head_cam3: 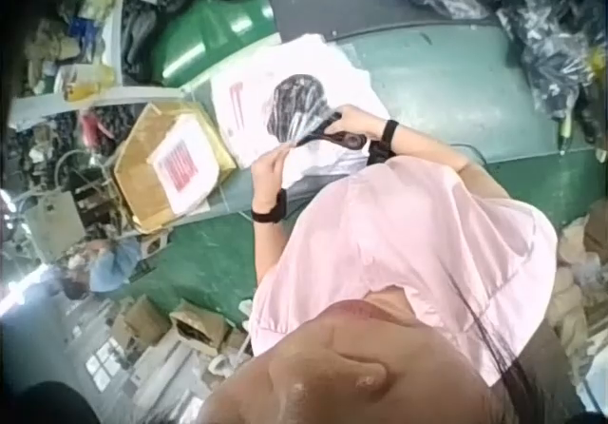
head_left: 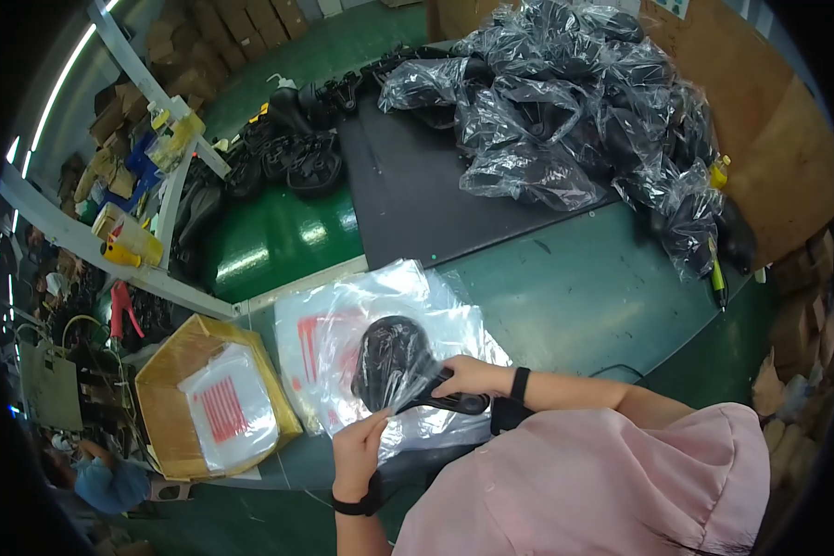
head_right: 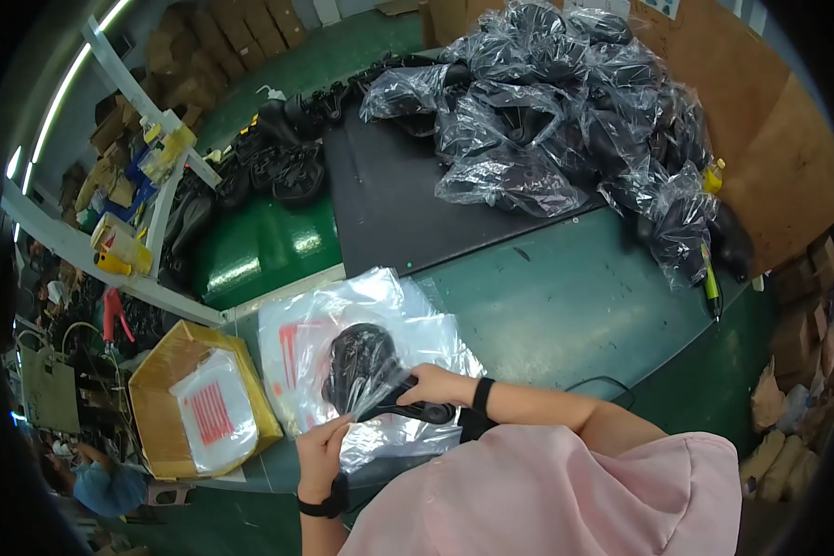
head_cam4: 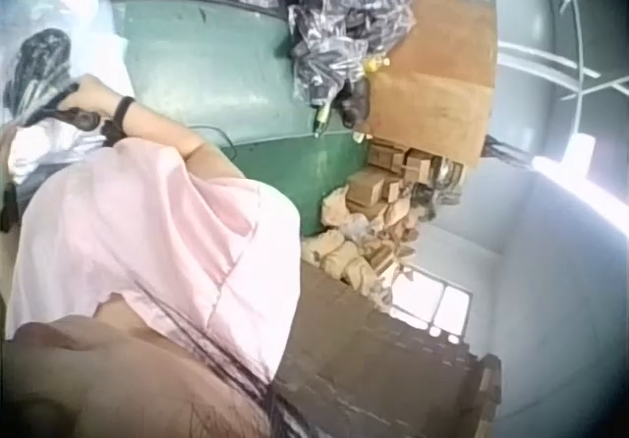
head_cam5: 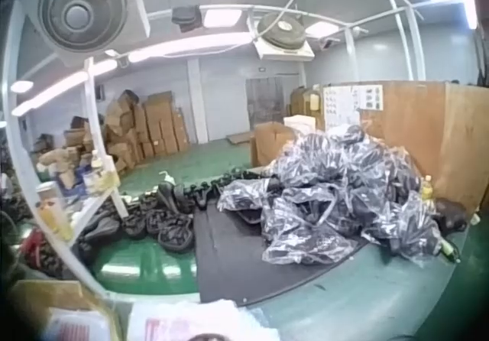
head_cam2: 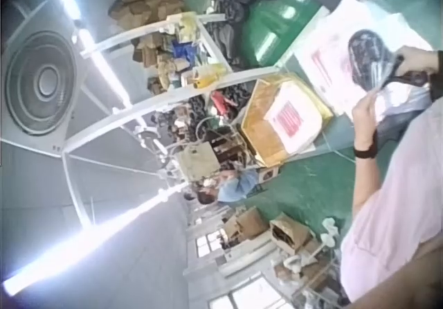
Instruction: Packing bicycle seats into plastic bags and placing them on a conveyor belt.
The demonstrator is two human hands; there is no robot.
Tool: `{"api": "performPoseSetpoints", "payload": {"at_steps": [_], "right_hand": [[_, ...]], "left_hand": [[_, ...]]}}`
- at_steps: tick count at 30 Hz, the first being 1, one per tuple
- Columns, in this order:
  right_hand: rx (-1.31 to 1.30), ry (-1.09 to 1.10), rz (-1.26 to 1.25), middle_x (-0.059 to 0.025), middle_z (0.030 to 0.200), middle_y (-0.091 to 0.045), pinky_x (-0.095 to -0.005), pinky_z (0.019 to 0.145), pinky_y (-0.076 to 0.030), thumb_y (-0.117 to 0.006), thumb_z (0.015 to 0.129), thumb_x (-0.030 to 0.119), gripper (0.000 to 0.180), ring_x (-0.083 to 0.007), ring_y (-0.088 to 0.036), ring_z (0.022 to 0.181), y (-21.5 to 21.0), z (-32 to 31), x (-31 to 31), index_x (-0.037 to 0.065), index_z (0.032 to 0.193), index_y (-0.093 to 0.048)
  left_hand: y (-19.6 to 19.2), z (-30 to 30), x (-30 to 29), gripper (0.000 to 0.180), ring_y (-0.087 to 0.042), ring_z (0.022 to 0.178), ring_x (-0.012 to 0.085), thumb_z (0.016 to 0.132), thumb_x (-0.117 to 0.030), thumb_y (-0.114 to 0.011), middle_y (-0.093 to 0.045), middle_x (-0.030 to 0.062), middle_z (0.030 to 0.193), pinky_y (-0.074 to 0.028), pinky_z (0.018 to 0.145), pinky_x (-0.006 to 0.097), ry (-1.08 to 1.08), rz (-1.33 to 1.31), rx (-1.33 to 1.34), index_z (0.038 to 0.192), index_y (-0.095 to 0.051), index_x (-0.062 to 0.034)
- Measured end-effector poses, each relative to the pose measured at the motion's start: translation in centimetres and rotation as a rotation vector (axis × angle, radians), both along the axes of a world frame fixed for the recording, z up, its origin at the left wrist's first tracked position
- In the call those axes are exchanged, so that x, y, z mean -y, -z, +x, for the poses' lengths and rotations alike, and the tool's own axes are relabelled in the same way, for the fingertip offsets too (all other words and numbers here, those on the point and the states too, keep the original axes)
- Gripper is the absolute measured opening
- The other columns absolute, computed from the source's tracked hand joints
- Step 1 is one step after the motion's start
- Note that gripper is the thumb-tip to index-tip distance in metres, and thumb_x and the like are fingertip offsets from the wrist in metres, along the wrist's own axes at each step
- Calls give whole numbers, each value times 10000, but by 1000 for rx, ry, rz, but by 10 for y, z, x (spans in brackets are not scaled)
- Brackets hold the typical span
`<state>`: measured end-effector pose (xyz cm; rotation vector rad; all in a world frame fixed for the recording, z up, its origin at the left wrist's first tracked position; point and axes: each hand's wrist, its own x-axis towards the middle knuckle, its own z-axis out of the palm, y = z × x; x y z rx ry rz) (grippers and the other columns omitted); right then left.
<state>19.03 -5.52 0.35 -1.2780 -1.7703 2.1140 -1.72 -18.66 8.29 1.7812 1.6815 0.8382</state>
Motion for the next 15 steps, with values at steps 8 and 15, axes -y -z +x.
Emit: {"api": "performPoseSetpoints", "payload": {"at_steps": [8, 15], "right_hand": [[-214, 379, 222, -155, 1051, -617, -293, 852, -452, -767, 717, 300, 704, -184, -574, 952, 20, -9, -16, -98, 1223, -481], [-251, 583, 238, -72, 1071, -618, -306, 863, -450, -682, 732, 57, 443, -180, -573, 933, -70, 68, -140, -22, 1152, -564]], "left_hand": [[-20, 146, -64, 285, -591, 671, 130, 855, -41, -623, -654, 96, 807, -470, 634, 252, 299, 5, 618, 1140, -634, -46], [-31, 78, -134, 151, -586, 737, 114, 891, -97, -582, -633, 129, 1119, -472, 712, 248, 460, -252, 686, 996, -641, -5]]}}
